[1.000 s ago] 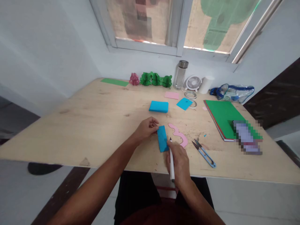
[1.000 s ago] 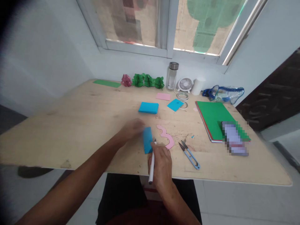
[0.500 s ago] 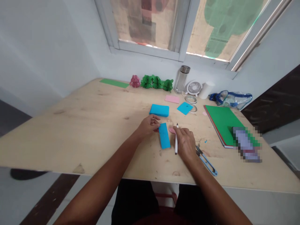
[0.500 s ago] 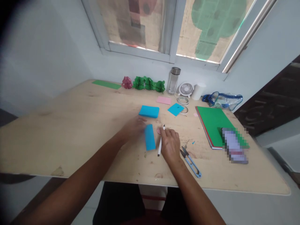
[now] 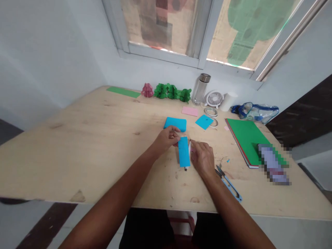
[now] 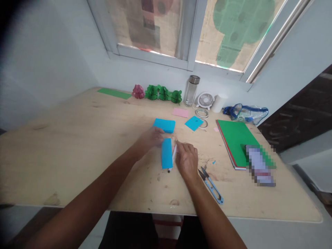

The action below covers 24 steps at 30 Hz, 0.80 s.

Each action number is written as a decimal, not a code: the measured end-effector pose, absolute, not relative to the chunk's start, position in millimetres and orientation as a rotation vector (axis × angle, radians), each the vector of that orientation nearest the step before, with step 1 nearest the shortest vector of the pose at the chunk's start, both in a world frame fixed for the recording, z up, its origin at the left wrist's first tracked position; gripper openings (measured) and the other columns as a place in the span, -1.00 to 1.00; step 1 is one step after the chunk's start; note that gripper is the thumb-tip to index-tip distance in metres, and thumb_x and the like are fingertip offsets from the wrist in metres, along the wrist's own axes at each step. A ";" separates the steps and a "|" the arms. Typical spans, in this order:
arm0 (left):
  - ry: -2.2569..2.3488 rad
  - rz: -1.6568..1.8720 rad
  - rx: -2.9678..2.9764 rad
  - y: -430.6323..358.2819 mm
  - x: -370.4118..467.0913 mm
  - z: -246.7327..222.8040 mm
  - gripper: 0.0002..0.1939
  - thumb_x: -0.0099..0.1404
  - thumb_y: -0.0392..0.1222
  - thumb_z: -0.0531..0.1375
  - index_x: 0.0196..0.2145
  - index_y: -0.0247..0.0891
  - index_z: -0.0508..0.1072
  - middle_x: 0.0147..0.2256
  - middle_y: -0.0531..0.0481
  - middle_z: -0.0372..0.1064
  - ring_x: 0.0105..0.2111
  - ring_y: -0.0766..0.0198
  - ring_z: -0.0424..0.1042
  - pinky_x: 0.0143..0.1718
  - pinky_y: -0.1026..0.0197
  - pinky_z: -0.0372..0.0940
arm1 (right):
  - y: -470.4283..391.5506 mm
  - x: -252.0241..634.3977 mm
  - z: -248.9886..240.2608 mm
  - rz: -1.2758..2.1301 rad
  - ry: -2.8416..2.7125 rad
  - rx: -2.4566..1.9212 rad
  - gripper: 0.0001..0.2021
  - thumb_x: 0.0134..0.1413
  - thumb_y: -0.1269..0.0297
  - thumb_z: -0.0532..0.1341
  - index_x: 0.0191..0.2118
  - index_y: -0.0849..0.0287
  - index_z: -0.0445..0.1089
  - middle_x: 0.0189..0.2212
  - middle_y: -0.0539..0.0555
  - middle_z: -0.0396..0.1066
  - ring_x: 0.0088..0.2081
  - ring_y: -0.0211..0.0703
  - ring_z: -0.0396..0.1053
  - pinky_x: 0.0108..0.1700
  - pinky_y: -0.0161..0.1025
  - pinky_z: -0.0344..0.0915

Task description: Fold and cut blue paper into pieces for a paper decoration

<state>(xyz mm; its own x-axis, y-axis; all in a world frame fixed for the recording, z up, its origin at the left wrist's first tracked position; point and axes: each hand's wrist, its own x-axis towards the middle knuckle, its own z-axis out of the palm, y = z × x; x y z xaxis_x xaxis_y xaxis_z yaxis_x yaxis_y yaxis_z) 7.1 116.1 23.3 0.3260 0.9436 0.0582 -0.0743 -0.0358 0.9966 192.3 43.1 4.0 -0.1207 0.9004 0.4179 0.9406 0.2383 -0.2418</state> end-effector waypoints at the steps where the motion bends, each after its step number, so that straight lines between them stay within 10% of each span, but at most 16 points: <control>1: 0.882 1.026 1.334 115.7 8.5 25.4 -0.66 -0.02 -0.17 0.29 -0.28 -0.24 0.29 -0.55 0.19 0.30 -0.54 0.37 0.36 -0.45 0.26 0.36 | 42.6 192.9 5.2 -0.085 -1.972 -1.654 -0.68 0.19 0.38 0.10 0.04 0.17 0.41 -0.13 0.16 0.50 -0.06 0.02 0.29 -0.09 -0.12 0.11; 6: 0.848 1.030 1.333 112.6 14.9 31.0 -0.65 -0.02 -0.16 0.29 -0.27 -0.24 0.29 -0.55 0.18 0.31 -0.55 0.38 0.35 -0.48 0.28 0.33 | 40.5 191.5 9.8 0.363 -1.683 -1.421 -0.72 0.23 0.22 0.05 -0.18 0.14 0.49 -0.22 0.12 0.50 -0.15 -0.05 0.35 -0.08 -0.15 0.19; 11: 0.836 1.043 1.316 108.0 22.7 33.6 -0.62 -0.02 -0.11 0.30 -0.25 -0.23 0.29 -0.56 0.19 0.31 -0.56 0.38 0.37 -0.48 0.29 0.32 | 39.4 185.0 4.6 0.998 -1.345 -1.324 -0.65 0.09 -0.01 0.19 -0.52 0.16 0.35 -0.66 -0.11 0.15 -0.60 -0.31 0.07 -0.54 -0.34 0.02; 24: 0.753 0.752 1.312 84.3 32.7 20.9 -0.63 0.13 0.13 0.23 -0.44 -0.26 0.31 -0.60 0.06 0.38 -0.62 0.34 0.39 -0.60 0.32 0.24 | 42.3 187.2 8.3 0.986 -1.124 -1.306 -0.59 -0.01 -0.10 0.23 -0.57 0.17 0.29 -0.68 -0.10 0.16 -0.62 -0.34 0.06 -0.58 -0.36 0.04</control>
<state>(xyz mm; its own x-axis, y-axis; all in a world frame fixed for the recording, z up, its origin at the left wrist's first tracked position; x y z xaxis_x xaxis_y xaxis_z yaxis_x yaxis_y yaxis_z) 32.7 84.3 20.9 0.5567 0.8288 -0.0558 -0.0547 0.1036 0.9931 187.2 42.3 8.3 0.2045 0.9771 0.0597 0.0676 0.0467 -0.9966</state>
